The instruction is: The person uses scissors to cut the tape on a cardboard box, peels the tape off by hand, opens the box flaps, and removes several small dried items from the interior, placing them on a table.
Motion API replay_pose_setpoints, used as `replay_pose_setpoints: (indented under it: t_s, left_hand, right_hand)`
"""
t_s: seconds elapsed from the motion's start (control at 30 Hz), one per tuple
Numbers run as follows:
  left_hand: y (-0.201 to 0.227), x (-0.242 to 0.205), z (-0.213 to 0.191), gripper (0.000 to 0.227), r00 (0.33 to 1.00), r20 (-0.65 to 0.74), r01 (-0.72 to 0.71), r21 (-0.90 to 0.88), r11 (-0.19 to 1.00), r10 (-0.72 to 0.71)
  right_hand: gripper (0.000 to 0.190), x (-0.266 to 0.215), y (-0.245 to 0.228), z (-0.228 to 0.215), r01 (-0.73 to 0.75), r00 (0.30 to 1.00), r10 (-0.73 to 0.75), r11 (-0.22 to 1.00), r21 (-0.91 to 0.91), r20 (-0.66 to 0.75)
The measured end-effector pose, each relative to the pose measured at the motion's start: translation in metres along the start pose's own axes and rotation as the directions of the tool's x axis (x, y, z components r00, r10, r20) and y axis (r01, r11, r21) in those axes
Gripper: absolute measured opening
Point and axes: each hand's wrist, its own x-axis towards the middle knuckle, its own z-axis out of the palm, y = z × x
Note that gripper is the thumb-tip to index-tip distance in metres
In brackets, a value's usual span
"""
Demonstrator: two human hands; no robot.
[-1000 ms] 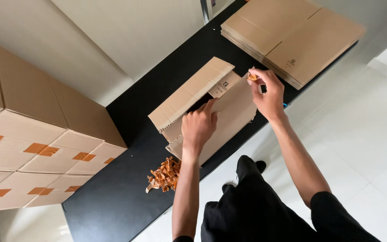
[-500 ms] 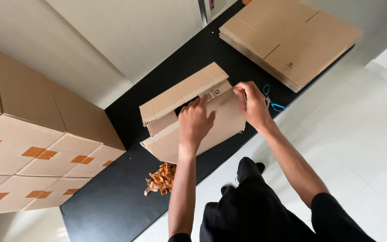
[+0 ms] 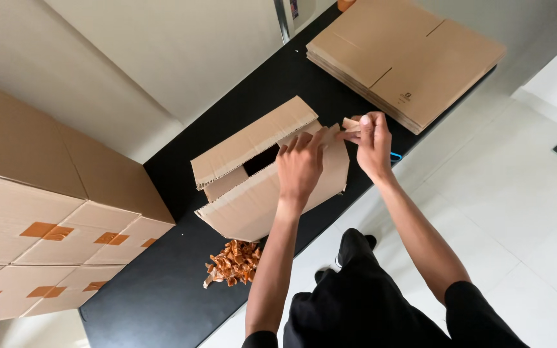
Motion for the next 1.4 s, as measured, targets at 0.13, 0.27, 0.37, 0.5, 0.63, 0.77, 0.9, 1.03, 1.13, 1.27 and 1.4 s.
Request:
replay_pose_setpoints:
  t_s: [0.13, 0.27, 0.37, 0.5, 0.63, 0.77, 0.9, 1.03, 1.13, 1.27, 1.4]
  left_hand:
    - [-0.001, 0.003, 0.008, 0.032, 1.0, 0.001, 0.026, -0.029, 0.999, -0.026]
    - [0.001, 0.007, 0.016, 0.027, 0.998, -0.06, 0.033, -0.07, 0.997, -0.037]
    - [0.005, 0.013, 0.01, 0.034, 0.988, -0.153, -0.038, -0.246, 0.969, 0.0]
    - [0.008, 0.004, -0.008, 0.041, 0.999, -0.042, -0.01, -0.59, 0.807, -0.018]
    - [0.006, -0.005, -0.044, 0.047, 0.997, -0.05, -0.012, -0.871, 0.491, -0.063]
    - [-0.006, -0.023, -0.079, 0.025, 0.971, -0.099, -0.015, -0.932, 0.362, -0.217]
    - [-0.027, -0.056, -0.097, 0.024, 0.946, -0.106, 0.017, -0.928, 0.373, -0.307]
    - [-0.051, -0.108, -0.118, 0.023, 0.894, -0.08, 0.011, -0.98, 0.2, -0.44]
    - [-0.065, -0.145, -0.138, 0.013, 0.846, -0.095, 0.019, -0.978, 0.207, -0.525]
    - [-0.072, -0.19, -0.157, 0.022, 0.714, -0.165, 0.15, -0.913, 0.379, -0.68]
    - [-0.086, -0.238, -0.145, 0.03, 0.548, -0.423, 0.409, -0.617, 0.672, -0.722]
  right_hand:
    - [0.021, 0.002, 0.005, -0.005, -0.23, 0.972, 0.229, 0.915, 0.331, 0.042]
    - [0.014, 0.006, -0.022, -0.01, -0.1, 0.995, 0.095, 0.966, 0.238, 0.034]
    - [0.018, 0.006, -0.057, -0.01, -0.034, 0.999, 0.031, 0.972, 0.232, 0.015]
    - [0.022, 0.007, -0.083, -0.006, 0.119, 0.989, -0.132, 0.977, 0.175, 0.067]
    - [0.023, 0.001, -0.113, 0.005, 0.226, 0.944, -0.25, 0.966, 0.129, 0.217]
    - [0.025, -0.009, -0.143, 0.024, 0.208, 0.876, -0.278, 0.955, 0.211, 0.394]
    - [0.034, -0.023, -0.161, 0.052, 0.009, 0.839, -0.171, 0.954, 0.301, 0.517]
    - [0.011, -0.054, -0.177, 0.093, -0.057, 0.748, -0.211, 0.924, 0.377, 0.63]
    - [0.019, -0.092, -0.167, 0.132, -0.086, 0.668, -0.269, 0.898, 0.431, 0.694]
    - [0.026, -0.145, -0.163, 0.174, -0.254, 0.559, -0.187, 0.889, 0.381, 0.808]
    - [0.023, -0.191, -0.145, 0.202, -0.298, 0.46, -0.144, 0.904, 0.305, 0.876]
